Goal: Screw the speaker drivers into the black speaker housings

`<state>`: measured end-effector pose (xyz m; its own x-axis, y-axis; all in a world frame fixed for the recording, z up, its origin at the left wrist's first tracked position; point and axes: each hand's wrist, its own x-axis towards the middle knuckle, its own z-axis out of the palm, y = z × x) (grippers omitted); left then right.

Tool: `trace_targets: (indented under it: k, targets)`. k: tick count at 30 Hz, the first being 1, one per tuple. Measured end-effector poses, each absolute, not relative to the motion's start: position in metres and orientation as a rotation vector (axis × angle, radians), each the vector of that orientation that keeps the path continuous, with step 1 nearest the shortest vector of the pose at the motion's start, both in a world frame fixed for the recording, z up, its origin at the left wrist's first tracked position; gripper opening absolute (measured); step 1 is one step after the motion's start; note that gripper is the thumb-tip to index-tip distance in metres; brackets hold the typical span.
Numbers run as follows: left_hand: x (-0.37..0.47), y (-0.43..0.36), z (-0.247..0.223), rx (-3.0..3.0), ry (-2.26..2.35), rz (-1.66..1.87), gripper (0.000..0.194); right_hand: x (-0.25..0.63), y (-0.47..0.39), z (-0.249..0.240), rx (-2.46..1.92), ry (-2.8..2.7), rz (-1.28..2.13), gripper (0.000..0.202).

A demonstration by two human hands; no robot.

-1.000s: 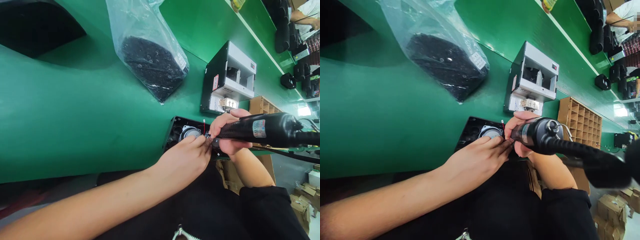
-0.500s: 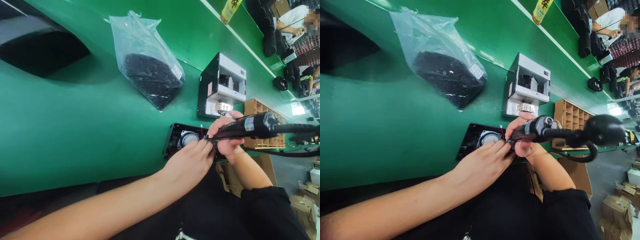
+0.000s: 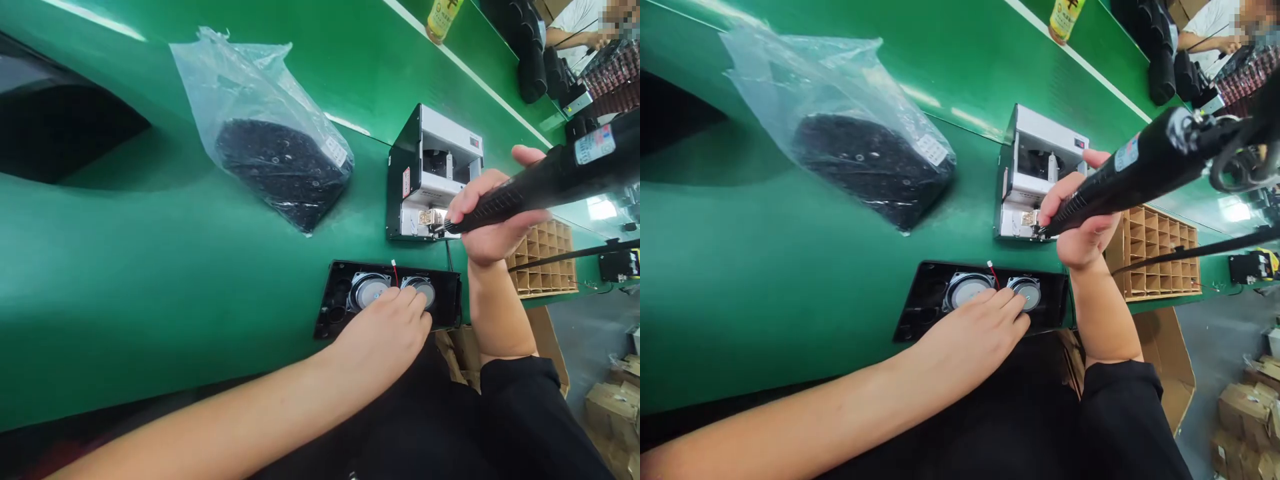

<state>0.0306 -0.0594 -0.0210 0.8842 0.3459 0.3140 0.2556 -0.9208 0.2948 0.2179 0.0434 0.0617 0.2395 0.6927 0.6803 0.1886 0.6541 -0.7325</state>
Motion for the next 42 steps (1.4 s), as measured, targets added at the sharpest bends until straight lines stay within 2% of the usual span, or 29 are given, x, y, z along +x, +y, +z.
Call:
trace_targets:
  k: [6,11,17,22,24,27,31,34,38,39,42]
  targets:
    - [0.021,-0.059,-0.016,2.825,0.489,0.575,0.022,0.216,0.034,0.055,-0.865,-1.259,0.470,0.064]
    - [-0.008,-0.053,-0.014,2.753,0.517,0.831,0.018,0.221,-0.013,0.070,-0.874,-1.302,0.338,0.065]
    - [-0.027,-0.047,-0.015,2.533,0.768,1.053,0.018,0.212,-0.077,0.102,-0.932,-1.264,0.621,0.041]
    - [-0.014,-0.053,-0.009,2.499,0.762,1.024,0.020,0.198,-0.098,0.103,-0.921,-1.289,0.689,0.042]
    - [-0.008,-0.055,-0.006,2.452,0.738,1.054,0.013,0.193,-0.101,0.103,-0.902,-1.254,0.705,0.037]
    - [-0.005,-0.055,-0.003,2.393,0.694,1.107,0.023,0.187,-0.105,0.103,-0.869,-1.182,0.692,0.035]
    - [-0.009,-0.053,-0.002,2.405,0.642,1.054,0.030,0.185,-0.106,0.096,-0.863,-1.242,0.707,0.057]
    - [-0.010,-0.053,-0.004,2.448,0.644,1.030,0.038,0.183,-0.098,0.078,-0.800,-1.267,0.660,0.066]
    - [-0.008,-0.054,-0.009,2.481,0.635,1.009,0.038,0.177,-0.079,0.053,-0.686,-1.374,0.563,0.096]
    - [-0.007,-0.055,-0.010,2.486,0.629,1.002,0.036,0.176,-0.077,0.050,-0.667,-1.359,0.530,0.094]
    - [-0.010,-0.057,-0.011,2.518,0.715,0.963,0.025,0.176,-0.082,0.052,-0.712,-1.267,0.548,0.061]
